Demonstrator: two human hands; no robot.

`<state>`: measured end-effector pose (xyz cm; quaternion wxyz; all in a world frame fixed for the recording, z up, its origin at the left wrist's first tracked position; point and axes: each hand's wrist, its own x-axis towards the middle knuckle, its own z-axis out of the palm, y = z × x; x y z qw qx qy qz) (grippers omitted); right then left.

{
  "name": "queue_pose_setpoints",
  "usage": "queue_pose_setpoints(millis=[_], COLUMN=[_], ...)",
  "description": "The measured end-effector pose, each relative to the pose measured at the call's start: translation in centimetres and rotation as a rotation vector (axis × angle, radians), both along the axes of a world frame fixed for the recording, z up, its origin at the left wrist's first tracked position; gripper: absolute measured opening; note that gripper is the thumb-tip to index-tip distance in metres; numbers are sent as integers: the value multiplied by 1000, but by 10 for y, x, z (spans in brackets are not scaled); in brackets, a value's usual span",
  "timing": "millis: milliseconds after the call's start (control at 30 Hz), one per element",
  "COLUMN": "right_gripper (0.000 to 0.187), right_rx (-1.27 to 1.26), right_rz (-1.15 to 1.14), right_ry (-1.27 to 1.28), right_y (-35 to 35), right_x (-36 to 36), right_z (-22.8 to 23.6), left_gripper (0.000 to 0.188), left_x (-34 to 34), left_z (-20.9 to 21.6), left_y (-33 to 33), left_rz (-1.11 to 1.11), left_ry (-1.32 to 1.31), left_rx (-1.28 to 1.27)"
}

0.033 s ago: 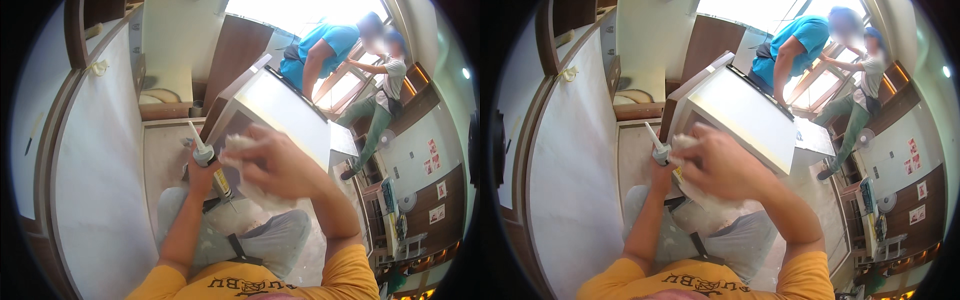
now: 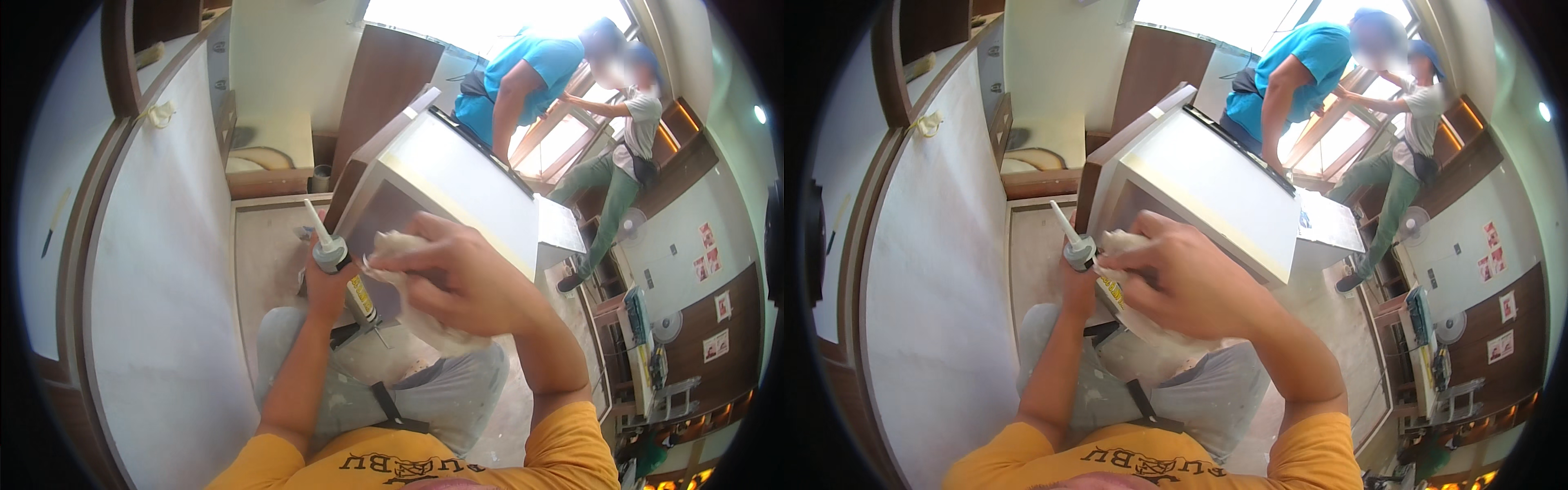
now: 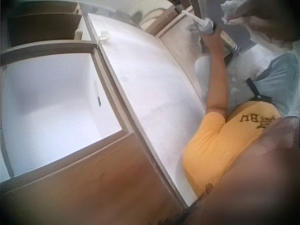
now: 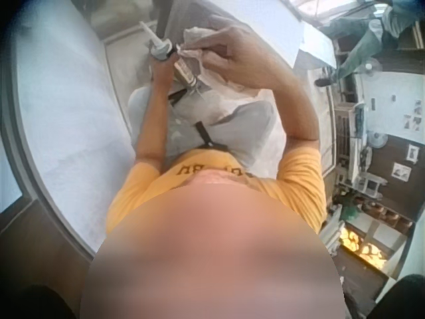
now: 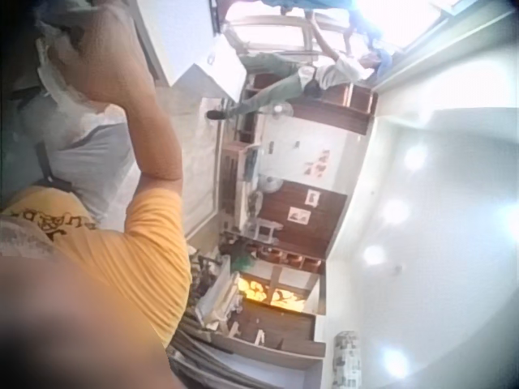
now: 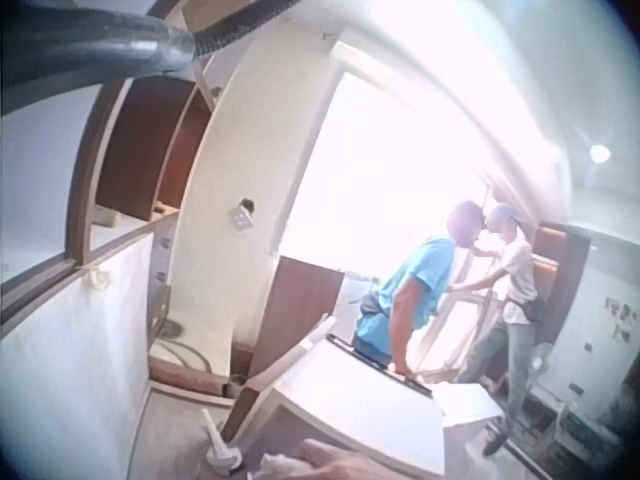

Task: The person applies sealant to the edges of a white cabinet using a caulking gun and smooths the bead with a finger. They wipe excess sealant with a cloth and continue along the cabinet seams.

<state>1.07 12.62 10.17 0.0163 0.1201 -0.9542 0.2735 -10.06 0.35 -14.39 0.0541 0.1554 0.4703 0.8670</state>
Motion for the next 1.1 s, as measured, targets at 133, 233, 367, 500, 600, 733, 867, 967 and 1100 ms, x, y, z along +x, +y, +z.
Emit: queue_pose_setpoints(millis=[133,233,367,500,600,733,867,967,1100], right_gripper=[42,38,31,34,42,37,34,39,59], right_rx=[-193,-260,-268,245,95,-6,-760,-869,-1075], right_rz=[-243,-593,-666,-682,-614,-578,-234,276,368], right_ry=[10,308,778,931,692,985,910,940,920], right_y=[45,82,132,184,189,169,105,82,71], right_x=[50,71,93,69,32,46,146,168,162], right_z=[25,45,66,45,-14,-43,-56,-54,-50], left_gripper=[95,95,93,95,92,87,86,86,85], left_x=[8,11,20,34,44,57,65,69,68], left_z=[-2,-2,6,21,25,19,15,14,14], left_y=[-1,2,11,7,4,-6,-15,-13,-8], left_rz=[12,56,200,238,229,209,193,232,217], left_ry=[-96,-82,13,50,129,209,186,133,139], left_rx=[-109,-115,-103,-78,-108,-115,-26,-109,-135])
